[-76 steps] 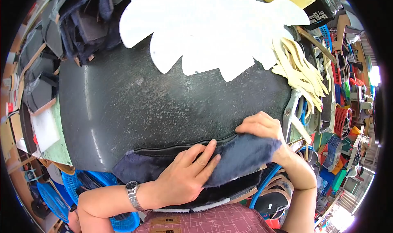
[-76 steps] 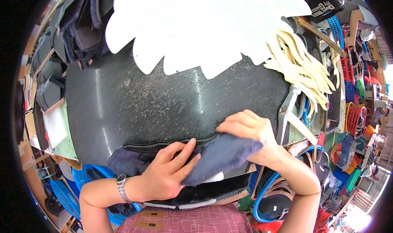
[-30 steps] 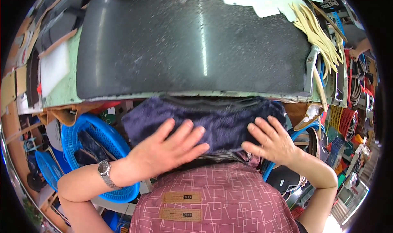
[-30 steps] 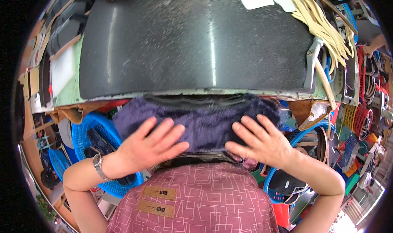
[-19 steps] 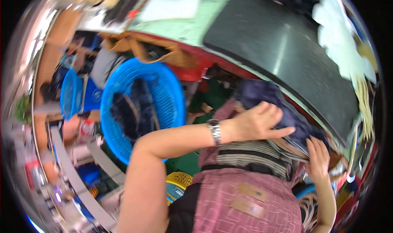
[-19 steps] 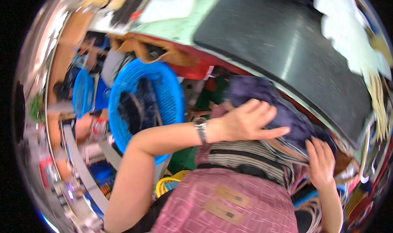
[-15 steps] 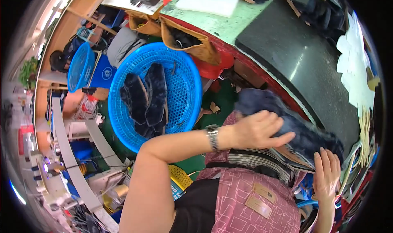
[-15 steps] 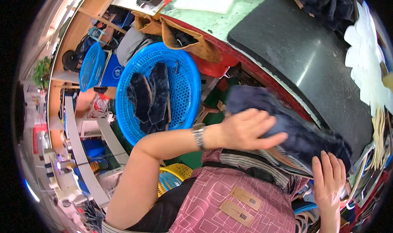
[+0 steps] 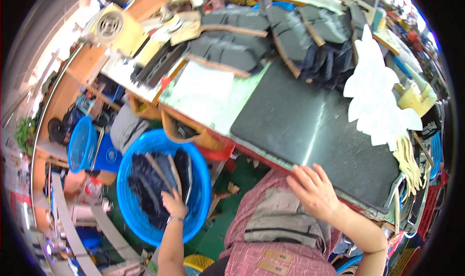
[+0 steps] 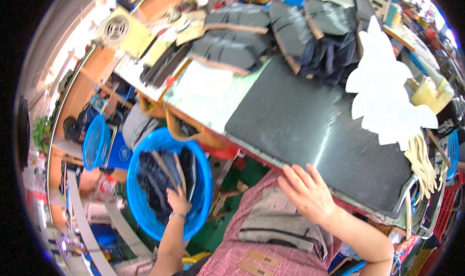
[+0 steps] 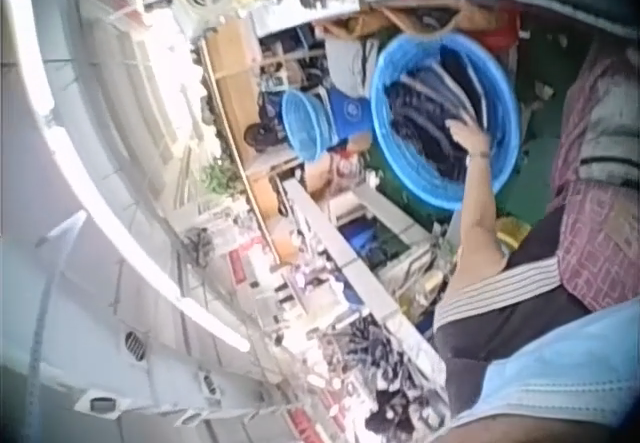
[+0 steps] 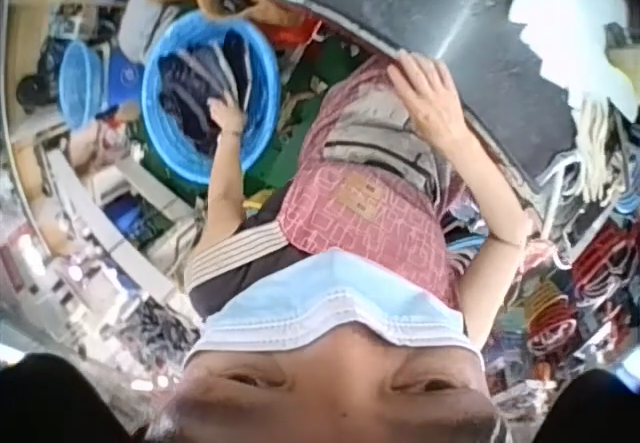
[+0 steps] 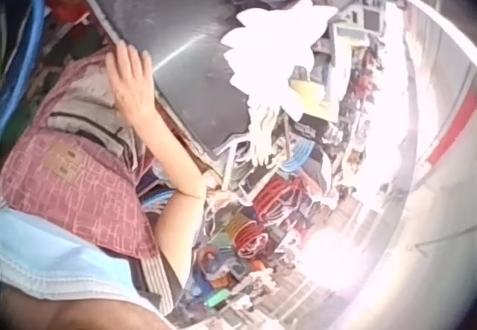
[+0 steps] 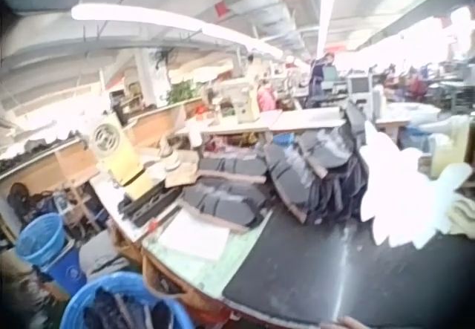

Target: Assembling and aligning shoe upper components and reinforcement pieces at a factory workbench.

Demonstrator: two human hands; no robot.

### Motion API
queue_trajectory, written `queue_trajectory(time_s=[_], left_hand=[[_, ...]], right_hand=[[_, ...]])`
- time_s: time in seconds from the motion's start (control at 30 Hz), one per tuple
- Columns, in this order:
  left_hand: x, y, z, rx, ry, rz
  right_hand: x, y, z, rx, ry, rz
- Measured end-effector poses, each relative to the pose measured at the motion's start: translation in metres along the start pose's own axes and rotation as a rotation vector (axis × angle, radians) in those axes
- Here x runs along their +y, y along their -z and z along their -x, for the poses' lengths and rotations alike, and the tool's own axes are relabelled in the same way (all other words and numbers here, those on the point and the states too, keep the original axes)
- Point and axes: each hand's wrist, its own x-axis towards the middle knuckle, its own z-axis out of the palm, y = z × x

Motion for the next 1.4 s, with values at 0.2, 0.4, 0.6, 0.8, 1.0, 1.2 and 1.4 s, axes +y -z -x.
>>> queue_trajectory(time_s=[0.2, 0.4, 0.6, 0.8, 1.0, 1.2, 1.4], left_hand=[[0.035, 0.249, -0.061, -0.576, -0.531, 0.475], [0.194, 0.402, -0.201, -0.020, -0.759, 1.457], [0.305, 0.485, -0.340, 0.690, -0.465, 0.866], [0.292, 0.444, -0.372, 0.331, 0.187, 1.378], [0.246, 0.391, -0.362, -0.225, 0.650, 2.321], [0.227, 0.362, -0.375, -0.431, 0.403, 2.344], [0.189, 0.396, -0.310, -0.181, -0.006, 2.733]], right_hand=[[0.055, 0.019, 0.007, -0.005, -0.248, -0.079], [0.155, 0.009, -0.138, 0.278, -0.158, -0.205], [0.222, -0.044, -0.320, 0.340, -1.105, -1.394], [0.266, -0.106, -0.363, 0.864, -1.093, -2.273], [0.292, -0.107, -0.377, 0.640, -0.968, -2.392], [0.252, -0.062, -0.407, 0.664, -0.958, -2.105], [0.127, 0.037, -0.444, 0.606, -0.565, -2.169]])
